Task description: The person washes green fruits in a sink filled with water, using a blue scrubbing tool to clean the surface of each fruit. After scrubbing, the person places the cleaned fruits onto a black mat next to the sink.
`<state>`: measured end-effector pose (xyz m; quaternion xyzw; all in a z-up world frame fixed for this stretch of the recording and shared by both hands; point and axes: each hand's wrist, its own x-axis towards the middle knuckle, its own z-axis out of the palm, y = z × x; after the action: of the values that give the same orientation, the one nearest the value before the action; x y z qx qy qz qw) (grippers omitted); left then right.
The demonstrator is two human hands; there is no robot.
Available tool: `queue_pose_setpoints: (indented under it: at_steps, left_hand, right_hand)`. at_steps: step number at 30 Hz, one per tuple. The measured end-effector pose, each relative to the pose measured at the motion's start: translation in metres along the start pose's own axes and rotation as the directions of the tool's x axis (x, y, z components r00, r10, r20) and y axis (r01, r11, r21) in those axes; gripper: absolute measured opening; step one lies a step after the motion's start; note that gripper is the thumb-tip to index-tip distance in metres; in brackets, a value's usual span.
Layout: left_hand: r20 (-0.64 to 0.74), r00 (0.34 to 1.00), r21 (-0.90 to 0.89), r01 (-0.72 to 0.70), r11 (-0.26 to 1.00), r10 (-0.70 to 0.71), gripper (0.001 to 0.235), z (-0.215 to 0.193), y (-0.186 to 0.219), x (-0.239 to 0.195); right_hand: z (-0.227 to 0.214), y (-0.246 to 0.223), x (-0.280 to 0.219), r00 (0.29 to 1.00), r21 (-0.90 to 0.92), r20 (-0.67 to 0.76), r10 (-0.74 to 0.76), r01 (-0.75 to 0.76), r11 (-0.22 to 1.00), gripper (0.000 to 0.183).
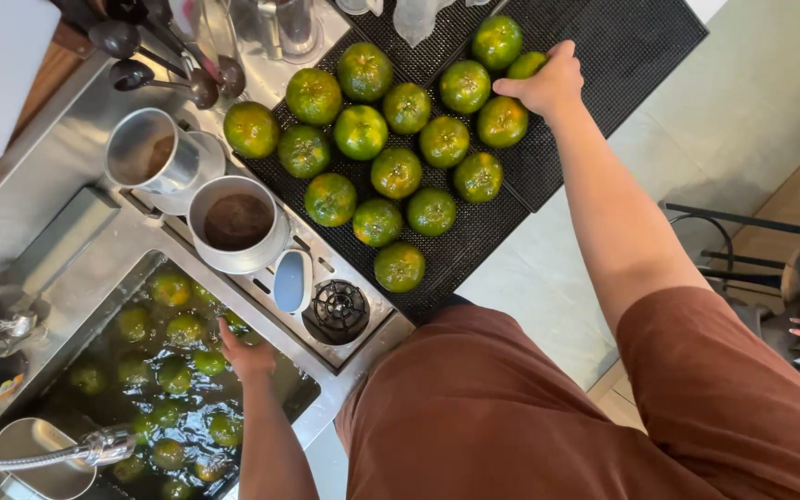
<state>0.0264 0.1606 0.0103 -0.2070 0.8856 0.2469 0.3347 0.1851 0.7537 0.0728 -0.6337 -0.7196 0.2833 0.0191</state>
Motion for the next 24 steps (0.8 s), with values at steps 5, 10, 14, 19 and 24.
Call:
queue_pose_setpoints:
  at_steps: [5, 10, 14, 19, 24]
  left_hand:
    - [-0.083, 0.987, 0.016, -0.135, 0.991, 0.136, 0.079, 0.032, -0.047, 0.085]
    - [0.029, 0.999, 0.232, -0.025, 0.972, 0.018, 0.108, 0.024, -0.021, 0.073]
    - [0.300, 0.952, 0.938, -0.306, 0.161, 0.064, 0.045, 0.070, -0.080, 0.156]
    - [0.442, 0.882, 0.874, -0.464, 0.143, 0.165, 0.048, 0.135, -0.061, 0.151]
    - [0.532, 0.812, 0.805, -0.573, 0.152, 0.241, 0.051, 0.174, -0.043, 0.146]
  right_hand:
    - [0.009, 0.008, -0.012, 1.000, 0.027, 0.008, -0.025, 0.025, 0.999, 0.102]
    - [0.008, 0.018, -0.045, 0.998, 0.320, -0.060, -0.009, 0.028, 0.947, 0.085]
    - [0.019, 0.039, -0.065, 0.989, 0.271, -0.140, -0.052, 0.089, 0.958, 0.083]
    - [0.012, 0.028, -0.083, 0.485, -0.218, -0.383, -0.786, 0.780, 0.587, 0.010]
    - [0.018, -0.004, -0.079, 0.547, -0.342, -0.016, -0.837, 0.784, 0.519, 0.035]
